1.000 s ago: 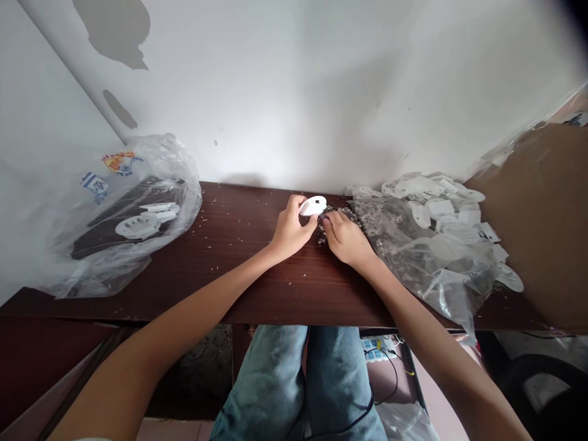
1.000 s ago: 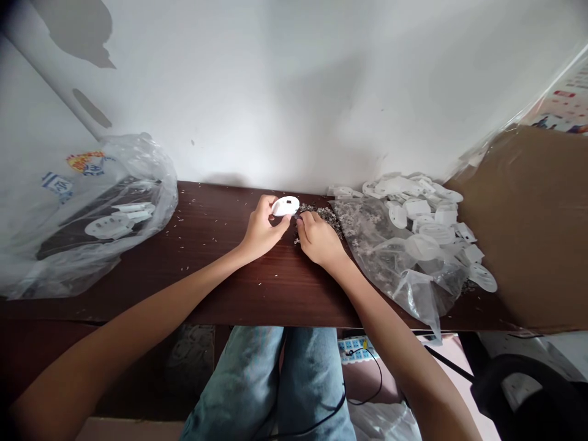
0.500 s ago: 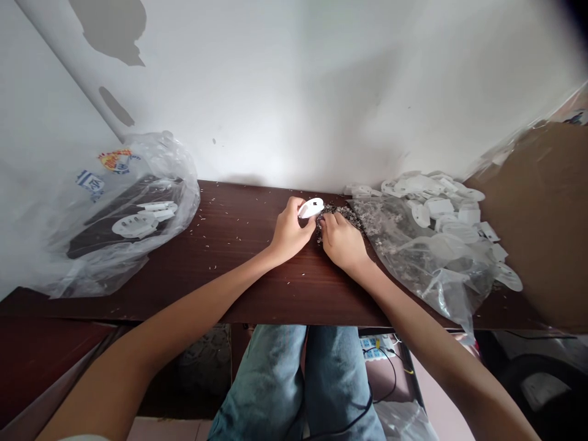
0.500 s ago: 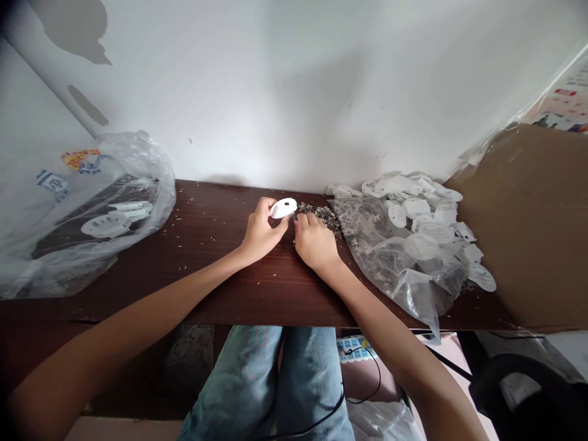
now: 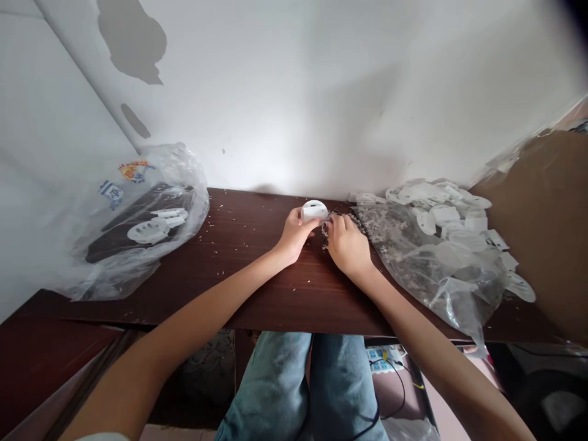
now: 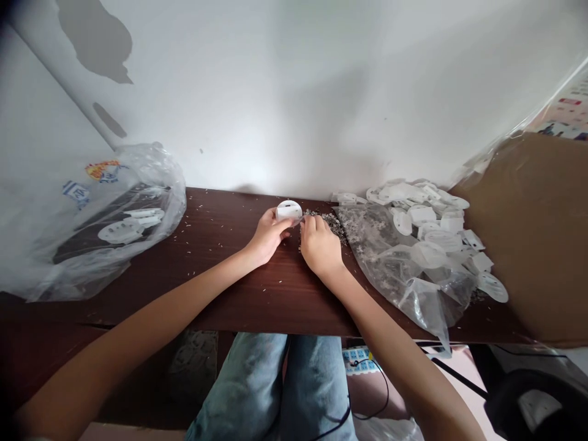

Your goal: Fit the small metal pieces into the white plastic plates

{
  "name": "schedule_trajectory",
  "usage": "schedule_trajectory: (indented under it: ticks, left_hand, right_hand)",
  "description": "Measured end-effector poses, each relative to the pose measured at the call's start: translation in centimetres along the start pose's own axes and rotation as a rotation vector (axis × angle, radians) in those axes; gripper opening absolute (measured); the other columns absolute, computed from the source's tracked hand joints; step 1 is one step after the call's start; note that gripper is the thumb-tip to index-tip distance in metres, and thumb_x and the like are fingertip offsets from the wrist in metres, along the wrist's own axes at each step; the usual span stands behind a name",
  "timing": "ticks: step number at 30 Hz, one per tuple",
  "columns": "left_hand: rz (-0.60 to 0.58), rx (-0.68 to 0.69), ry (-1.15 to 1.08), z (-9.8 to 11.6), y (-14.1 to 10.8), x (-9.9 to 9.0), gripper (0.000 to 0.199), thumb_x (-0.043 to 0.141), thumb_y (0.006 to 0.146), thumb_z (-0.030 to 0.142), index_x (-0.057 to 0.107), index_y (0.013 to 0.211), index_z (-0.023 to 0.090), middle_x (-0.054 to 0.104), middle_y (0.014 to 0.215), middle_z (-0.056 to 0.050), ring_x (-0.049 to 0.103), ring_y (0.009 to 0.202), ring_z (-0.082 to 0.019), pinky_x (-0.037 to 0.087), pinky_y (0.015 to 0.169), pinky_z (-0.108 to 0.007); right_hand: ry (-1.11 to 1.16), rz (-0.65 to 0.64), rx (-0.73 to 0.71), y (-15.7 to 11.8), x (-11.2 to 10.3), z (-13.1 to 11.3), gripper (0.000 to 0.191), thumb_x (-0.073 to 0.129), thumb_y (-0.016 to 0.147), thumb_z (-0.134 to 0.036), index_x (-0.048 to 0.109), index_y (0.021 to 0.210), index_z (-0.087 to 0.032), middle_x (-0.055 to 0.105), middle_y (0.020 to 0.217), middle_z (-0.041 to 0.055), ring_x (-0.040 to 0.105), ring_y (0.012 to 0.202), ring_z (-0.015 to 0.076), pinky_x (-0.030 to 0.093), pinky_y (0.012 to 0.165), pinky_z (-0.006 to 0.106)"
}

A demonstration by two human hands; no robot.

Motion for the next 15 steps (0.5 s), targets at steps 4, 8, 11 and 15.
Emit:
schedule_trajectory:
  ticks: [4, 8, 11, 15]
  left_hand:
    - [-0.074, -0.098, -0.142, -0.1, -0.3, 0.5, 0.051, 0.093, 0.072, 0.032, 0.062, 0.111, 0.022, 0.073, 0.115, -0.005, 0.068, 0.100, -0.016, 0.049, 0.073, -0.024]
    - [-0.070, -0.077, -0.105, -0.3, -0.5, 0.4, 0.050, 0.092, 0.072, 0.030, 0.061, 0.111, 0.021, 0.074, 0.111, -0.005, 0.071, 0.096, -0.017, 0.054, 0.082, -0.029]
    - [-0.059, 0.062, 0.064, 0.3, -0.3, 0.0, 0.041, 0.088, 0.076, 0.027, 0.062, 0.106, 0.020, 0.073, 0.103, -0.005, 0.071, 0.091, -0.018, 0.055, 0.079, -0.030]
    - [-0.094, 0.364, 0.470, 2.8, -0.7, 0.0, 0.029, 0.083, 0.082, 0.031, 0.064, 0.103, 0.021, 0.072, 0.093, -0.001, 0.066, 0.082, -0.016, 0.050, 0.071, -0.027]
  right_hand:
    - [0.155, 0.139, 0.026, 0.1, -0.5, 1.6, 0.037, 0.031, 0.114, -0.033, 0.058, 0.131, -0.014, 0.069, 0.120, 0.0185, 0.067, 0.102, 0.0287, 0.050, 0.075, 0.035]
    - [0.341, 0.206, 0.014, 0.1, -1.0, 2.3, 0.036, 0.034, 0.113, -0.038, 0.059, 0.128, -0.017, 0.070, 0.121, 0.0185, 0.067, 0.107, 0.0308, 0.053, 0.085, 0.041]
    - [0.504, 0.240, 0.006, -0.1, -1.7, 2.0, 0.030, 0.042, 0.111, -0.042, 0.060, 0.120, -0.019, 0.071, 0.115, 0.0149, 0.068, 0.103, 0.0285, 0.053, 0.086, 0.041]
    - [0.672, 0.259, 0.029, -0.4, -2.4, 1.5, 0.024, 0.054, 0.106, -0.045, 0.061, 0.109, -0.022, 0.069, 0.088, 0.0040, 0.064, 0.075, 0.0199, 0.051, 0.073, 0.035]
Point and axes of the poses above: each hand's wrist, its own y-axis towards the middle knuckle, its own x-axis out of the palm, z = x × y, the point moved 6 cm from there along y, towards the middle knuckle
